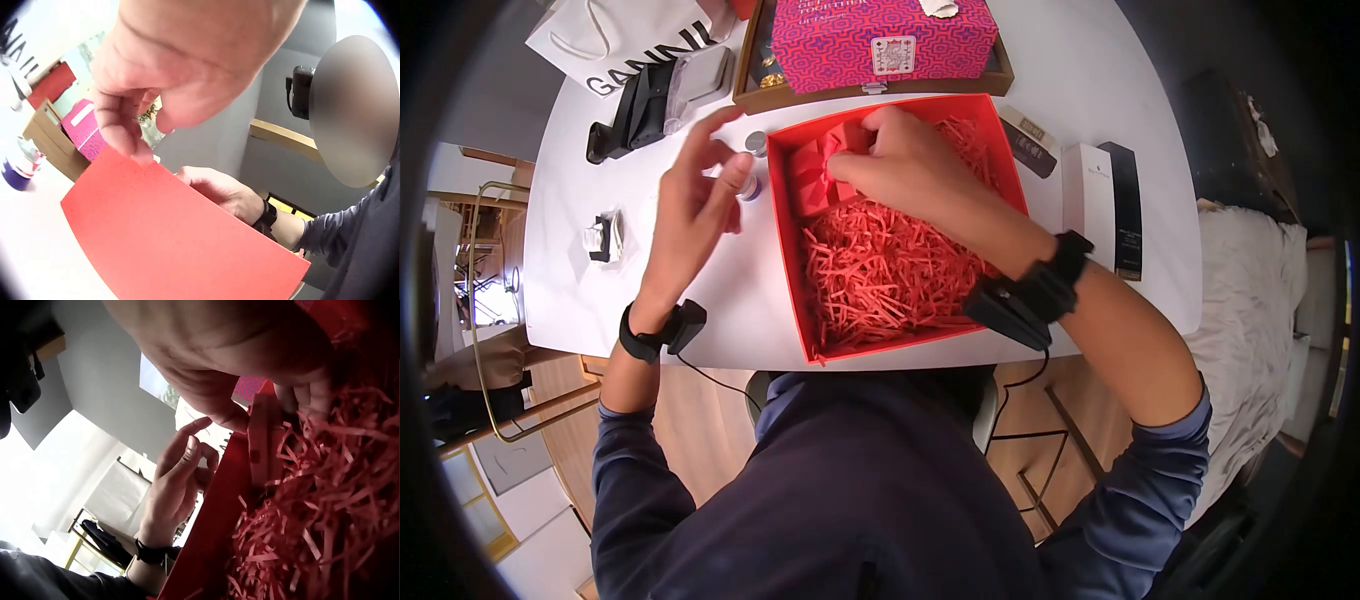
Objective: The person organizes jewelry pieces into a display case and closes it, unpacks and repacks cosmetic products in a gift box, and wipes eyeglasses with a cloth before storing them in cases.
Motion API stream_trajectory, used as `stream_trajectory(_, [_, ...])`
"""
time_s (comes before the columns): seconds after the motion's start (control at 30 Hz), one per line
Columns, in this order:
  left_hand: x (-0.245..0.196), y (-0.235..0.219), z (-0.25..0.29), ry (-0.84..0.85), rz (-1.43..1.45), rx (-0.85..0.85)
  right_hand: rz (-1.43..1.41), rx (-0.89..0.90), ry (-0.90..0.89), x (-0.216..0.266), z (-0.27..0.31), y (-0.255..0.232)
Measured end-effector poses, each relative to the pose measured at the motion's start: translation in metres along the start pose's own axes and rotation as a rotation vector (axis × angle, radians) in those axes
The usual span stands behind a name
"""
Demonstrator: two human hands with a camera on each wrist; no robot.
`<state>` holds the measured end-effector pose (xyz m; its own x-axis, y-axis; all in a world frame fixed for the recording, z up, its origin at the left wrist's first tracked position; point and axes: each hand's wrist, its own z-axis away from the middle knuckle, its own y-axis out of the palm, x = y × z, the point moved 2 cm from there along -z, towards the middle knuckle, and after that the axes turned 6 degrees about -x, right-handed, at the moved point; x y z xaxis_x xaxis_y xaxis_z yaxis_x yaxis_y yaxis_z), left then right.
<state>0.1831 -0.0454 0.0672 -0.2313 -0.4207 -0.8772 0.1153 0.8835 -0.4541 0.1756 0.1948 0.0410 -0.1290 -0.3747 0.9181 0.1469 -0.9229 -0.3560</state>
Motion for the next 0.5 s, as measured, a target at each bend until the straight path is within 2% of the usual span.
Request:
stream_trajectory(0.03, [0.001, -0.004, 0.0, -0.001, 0.0, 0.0, 0.117, -0.016, 0.025, 0.006, 0.002, -0.007])
stream_trajectory(0.07, [0.002, -0.01, 0.0, 0.011, -0.013, -0.055, 0.117, -0.013, 0.027, 0.013, 0.008, -0.017])
stream_trajectory(0.13, [0.009, -0.018, 0.0, 0.074, -0.048, -0.153, 0.031, -0.147, 0.058, 0.036, 0.026, -0.049])
stream_trajectory(0.23, [0.019, -0.026, -0.001, 0.042, -0.093, -0.183, -0.102, -0.092, 0.021, 0.037, 0.037, -0.097])
stream_trajectory(0.3, [0.018, -0.028, -0.001, 0.001, -0.076, -0.178, -0.599, -0.134, 0.243, 0.032, 0.048, -0.119])
stream_trajectory(0.33, [0.017, -0.028, -0.002, -0.035, -0.061, -0.175, -0.671, -0.053, 0.301, 0.035, 0.055, -0.125])
stream_trajectory(0.37, [0.014, -0.028, -0.002, -0.032, -0.054, -0.173, -0.666, -0.059, 0.3, 0.03, 0.058, -0.133])
stream_trajectory(0.43, [0.009, -0.026, -0.006, -0.045, -0.025, -0.16, -0.923, 0.105, 0.359, 0.022, 0.063, -0.14])
stream_trajectory(0.5, [0.009, -0.024, -0.008, -0.011, -0.035, -0.159, -0.925, 0.07, 0.372, 0.02, 0.067, -0.139])
